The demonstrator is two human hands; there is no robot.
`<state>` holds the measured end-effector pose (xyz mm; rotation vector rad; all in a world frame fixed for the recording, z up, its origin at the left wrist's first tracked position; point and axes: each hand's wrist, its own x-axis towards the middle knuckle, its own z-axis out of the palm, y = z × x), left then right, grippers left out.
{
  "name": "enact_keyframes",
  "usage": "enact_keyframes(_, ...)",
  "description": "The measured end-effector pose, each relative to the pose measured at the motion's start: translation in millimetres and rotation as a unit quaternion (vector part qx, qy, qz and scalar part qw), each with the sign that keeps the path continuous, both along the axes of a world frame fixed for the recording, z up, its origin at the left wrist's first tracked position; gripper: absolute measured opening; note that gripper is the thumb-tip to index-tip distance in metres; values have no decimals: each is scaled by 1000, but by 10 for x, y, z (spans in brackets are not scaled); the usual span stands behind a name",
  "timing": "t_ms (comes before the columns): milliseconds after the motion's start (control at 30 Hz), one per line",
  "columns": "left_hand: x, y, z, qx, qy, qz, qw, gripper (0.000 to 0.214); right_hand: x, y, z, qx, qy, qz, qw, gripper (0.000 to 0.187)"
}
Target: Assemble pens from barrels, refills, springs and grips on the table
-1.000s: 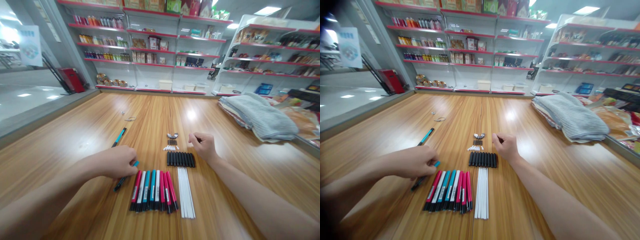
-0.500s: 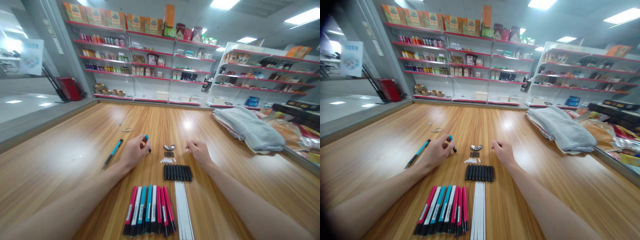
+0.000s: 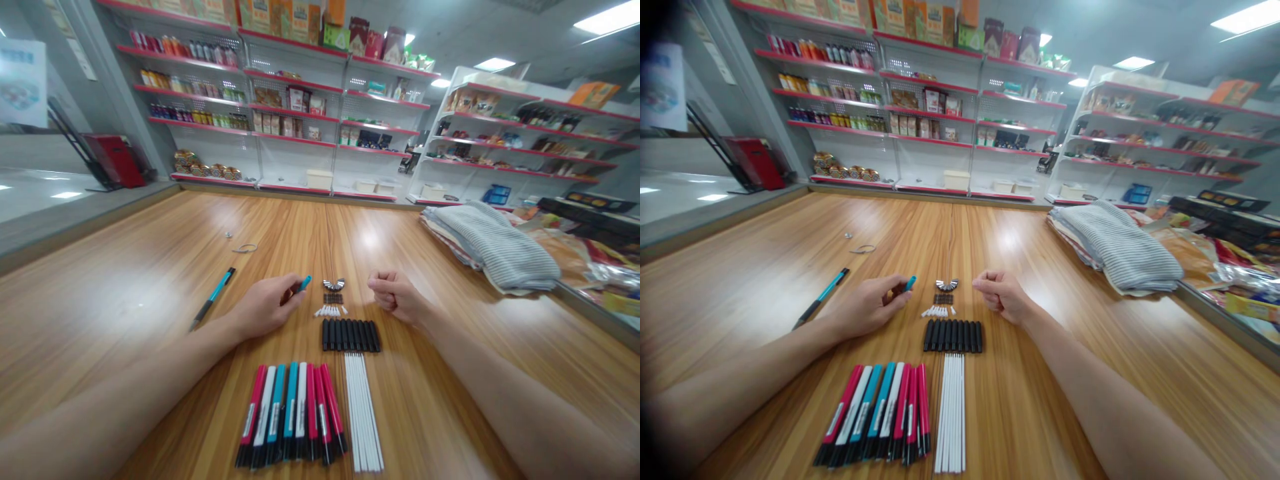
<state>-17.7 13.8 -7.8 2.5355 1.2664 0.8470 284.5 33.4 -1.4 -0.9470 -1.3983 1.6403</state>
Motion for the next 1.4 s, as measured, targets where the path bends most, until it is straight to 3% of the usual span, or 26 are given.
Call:
enact_keyframes(133, -24, 1, -30, 7, 7, -25, 1000, 19, 282, 7, 98, -113, -148, 185, 965, 34)
enact_keyframes(233, -41, -1, -31, 10, -1, -30, 999, 18, 379, -20, 196, -111, -257, 274, 920, 35)
enact_keyframes(300, -50, 0, -28, 11, -8, -32, 999, 18, 318, -97, 280, -102, -337, 343, 871, 37)
enact_keyframes(433, -56, 3, -22, 6, -16, -38, 999, 17, -29, -399, 448, -116, -476, 459, 741, 53)
enact_keyframes(533, -50, 2, -15, 7, -18, -49, 999, 18, -257, -610, 506, -126, -525, 467, 701, 57)
enact_keyframes(900, -46, -3, 3, -4, -20, -49, 999, 19, -242, -739, 588, -78, -584, 401, 702, 34)
enact_keyframes(1100, -52, 14, 14, -7, -26, -44, 999, 19, -255, -956, 648, 34, -624, 297, 722, 36)
enact_keyframes(1233, -53, -2, 40, -1, -17, -37, 999, 20, -216, -1012, 604, 102, -611, 282, 732, 29)
enact_keyframes(1400, -79, -48, 18, 8, -6, -23, 1000, 18, -259, -1027, 557, 79, -613, 288, 732, 31)
